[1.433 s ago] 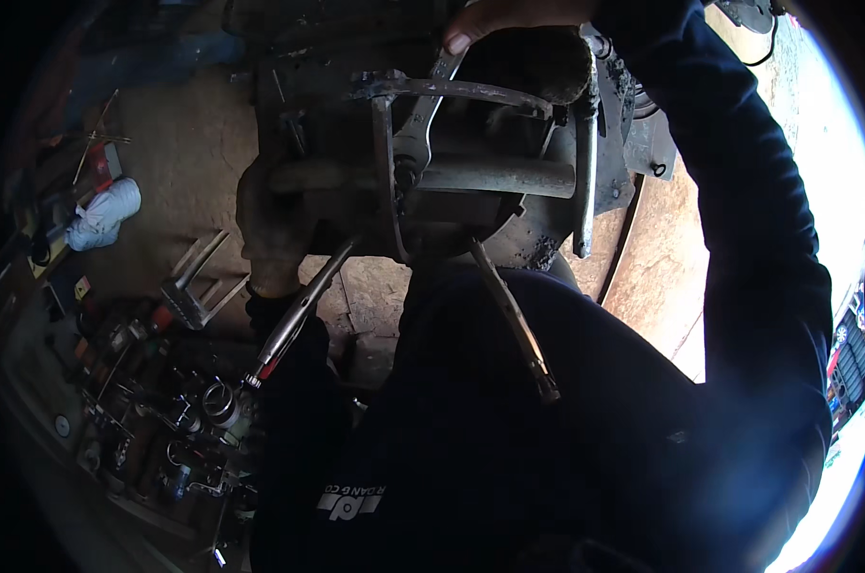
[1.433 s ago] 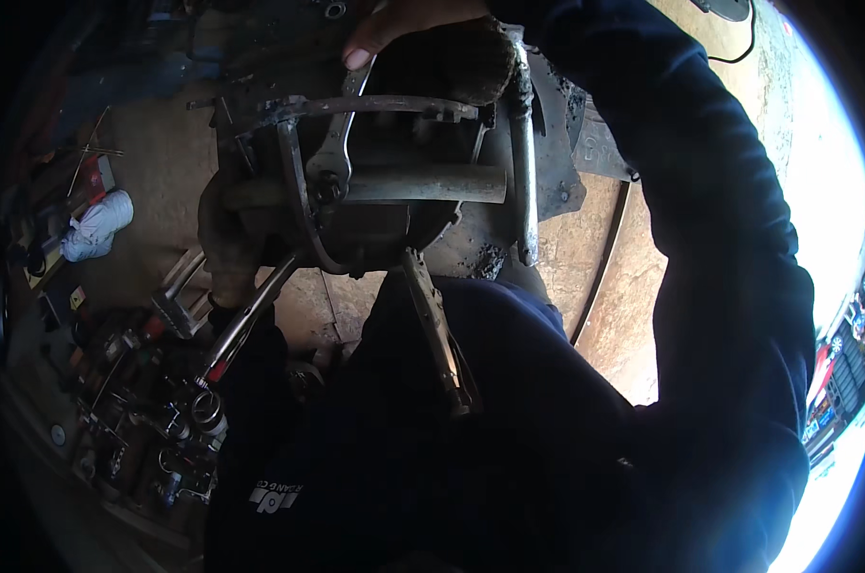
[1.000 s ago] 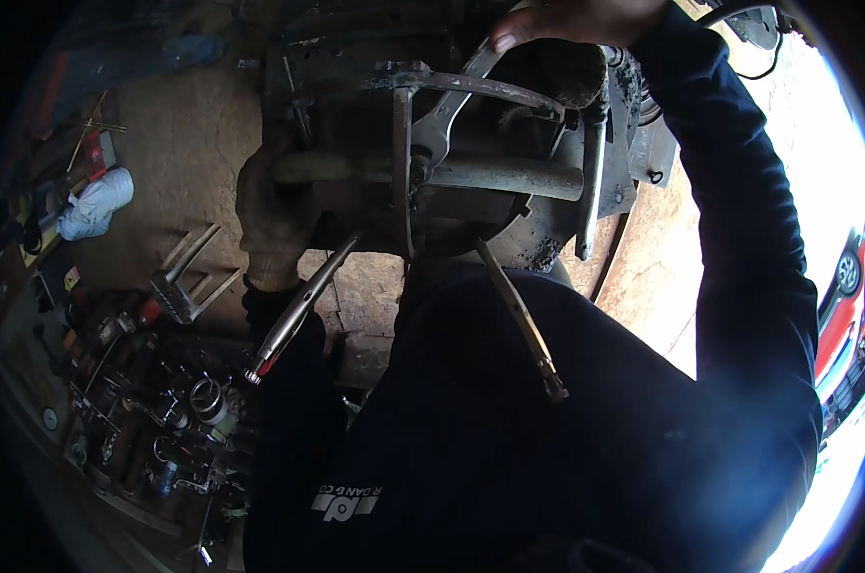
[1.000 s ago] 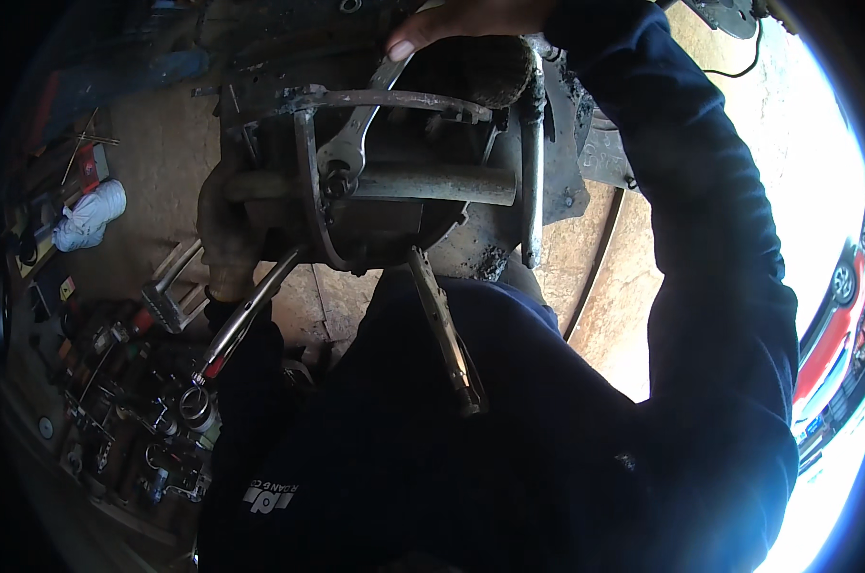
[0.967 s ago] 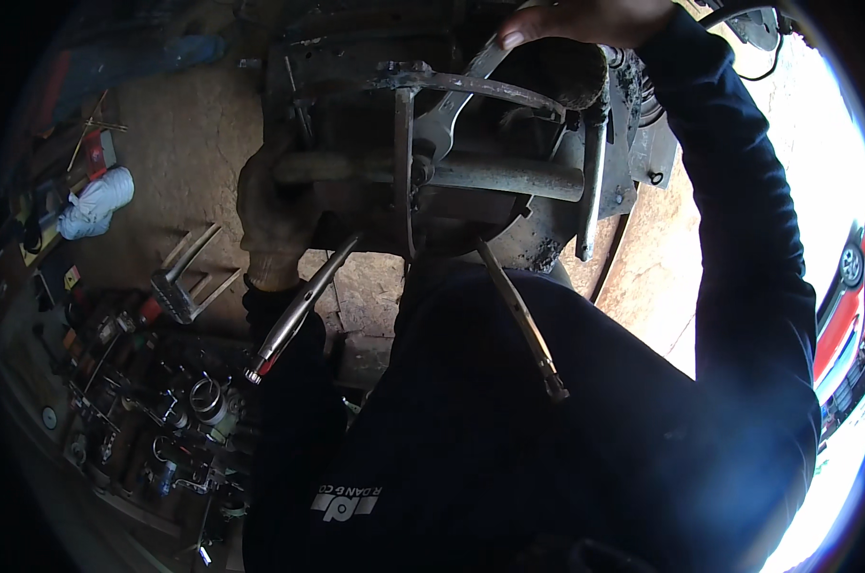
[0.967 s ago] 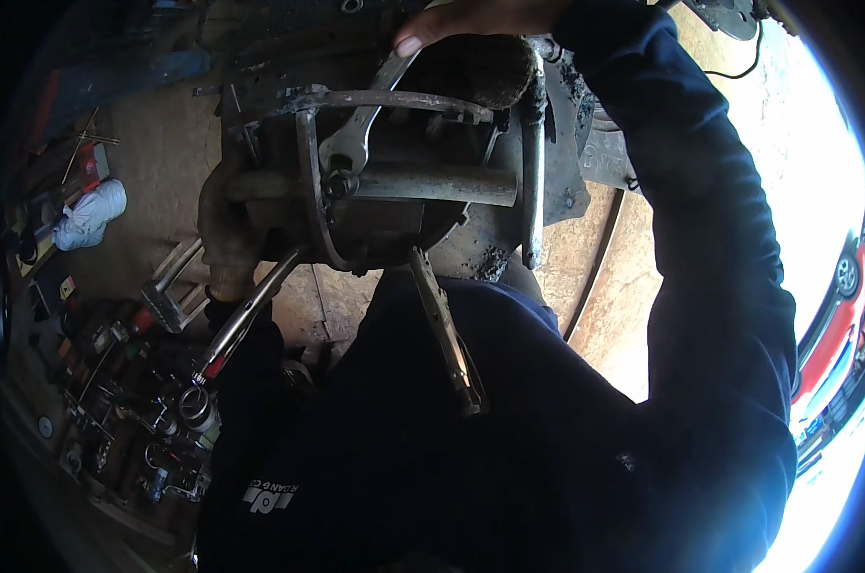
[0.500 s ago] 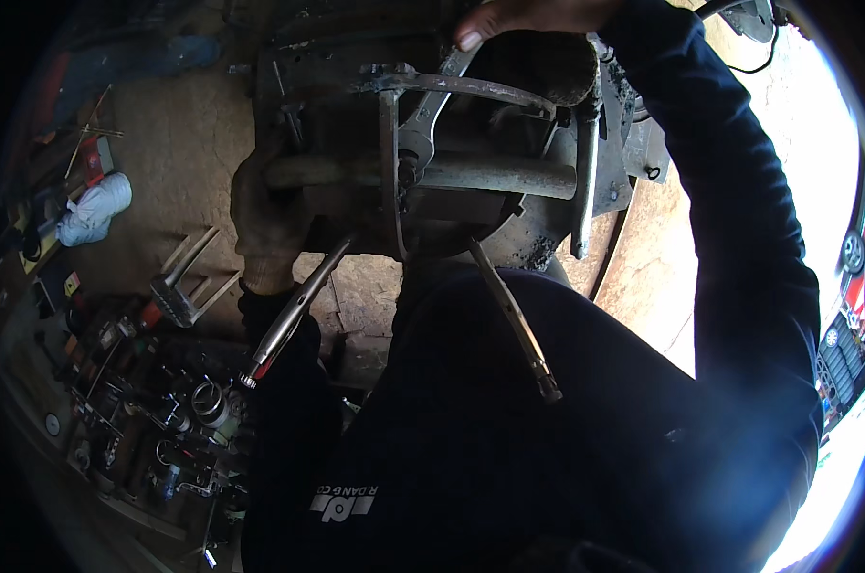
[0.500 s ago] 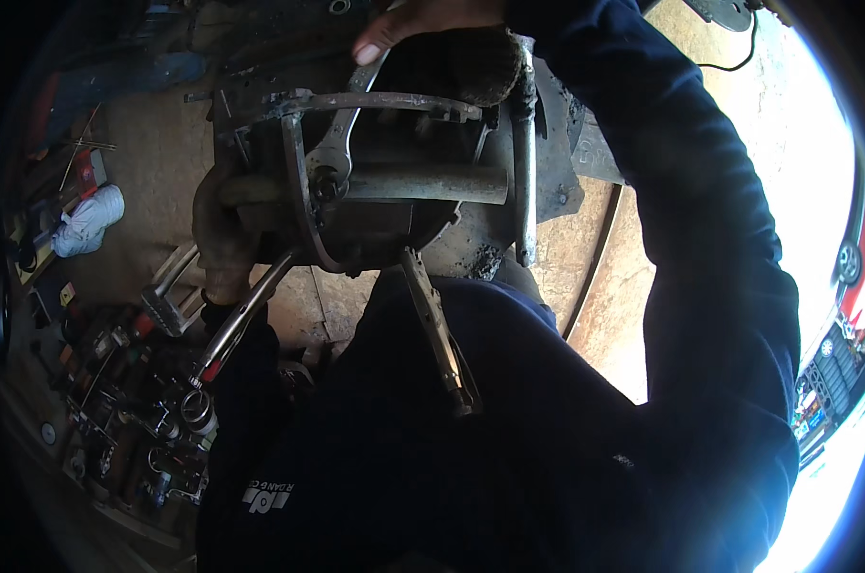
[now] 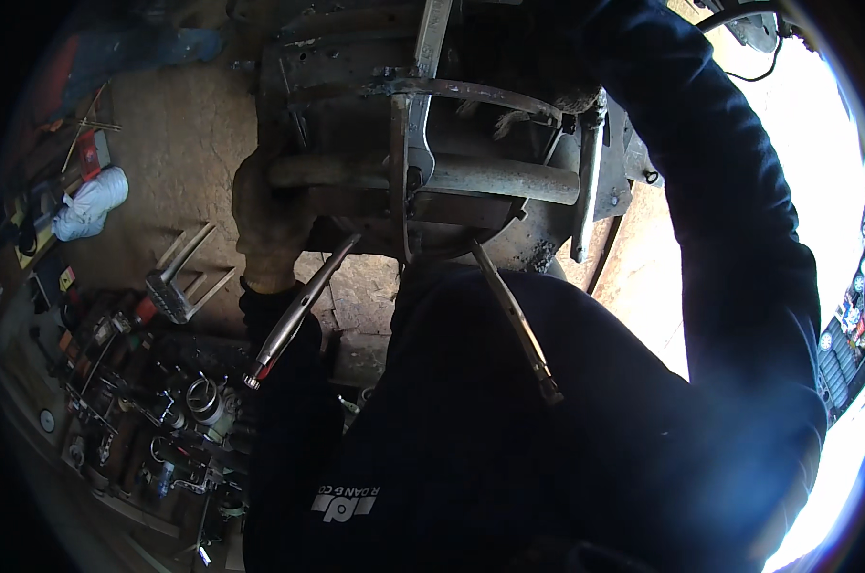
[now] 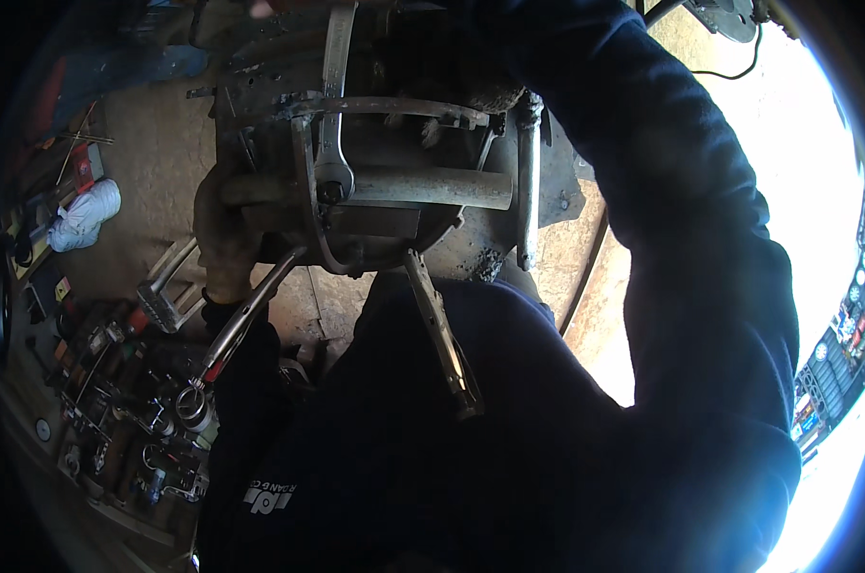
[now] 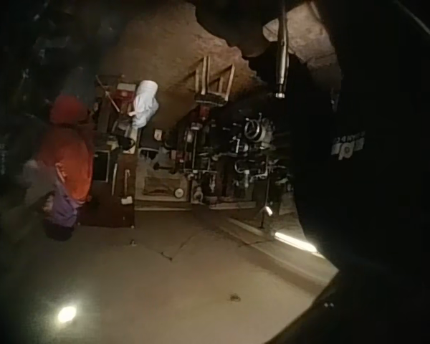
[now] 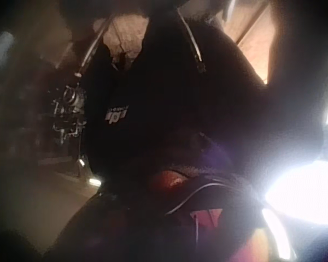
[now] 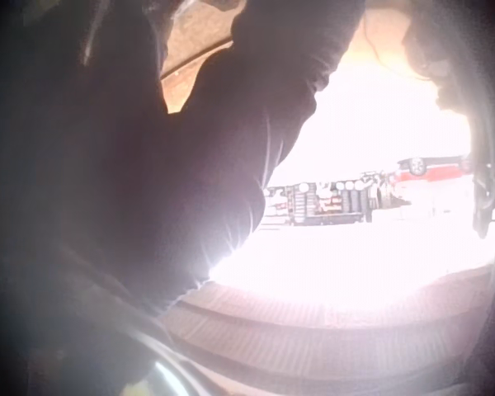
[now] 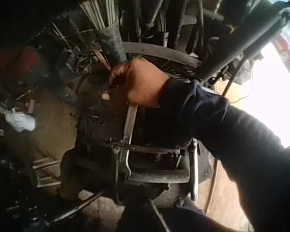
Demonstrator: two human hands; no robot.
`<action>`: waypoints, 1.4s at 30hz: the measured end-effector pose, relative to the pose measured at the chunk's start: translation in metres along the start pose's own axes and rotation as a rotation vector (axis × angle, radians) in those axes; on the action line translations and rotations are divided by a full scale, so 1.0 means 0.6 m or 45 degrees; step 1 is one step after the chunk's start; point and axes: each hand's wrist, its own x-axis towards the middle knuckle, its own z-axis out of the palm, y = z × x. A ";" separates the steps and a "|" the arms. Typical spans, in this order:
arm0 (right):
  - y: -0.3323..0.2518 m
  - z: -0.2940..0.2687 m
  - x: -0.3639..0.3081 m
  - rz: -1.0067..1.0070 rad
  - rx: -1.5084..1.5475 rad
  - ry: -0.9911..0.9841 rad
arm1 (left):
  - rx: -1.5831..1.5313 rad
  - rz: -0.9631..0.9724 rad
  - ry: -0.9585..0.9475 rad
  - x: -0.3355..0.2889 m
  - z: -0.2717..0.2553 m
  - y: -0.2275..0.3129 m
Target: The person retrieves a fastener from a basin, aligns a metal bar onto a metal structure clamped on a workbench, and secures it by tightening a bolt with a wrench.
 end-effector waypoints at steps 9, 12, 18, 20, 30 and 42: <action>0.048 0.087 -0.005 0.764 1.743 0.259 | 0.223 0.308 0.176 -0.018 0.003 -0.025; 0.090 0.096 0.007 0.858 1.691 0.317 | 0.368 0.387 0.193 -0.009 0.006 0.003; 0.028 0.067 -0.012 0.130 -0.239 0.058 | 0.314 0.281 0.153 -0.020 0.005 -0.015; 0.032 0.065 0.000 0.285 -0.164 -0.012 | 0.342 0.275 0.144 -0.018 0.002 -0.018; 0.052 0.076 0.017 0.413 -0.092 -0.021 | 0.180 0.132 -0.036 0.000 0.003 0.005; 0.104 0.213 0.180 0.211 0.370 -0.694 | 0.284 0.685 0.176 0.011 0.005 0.008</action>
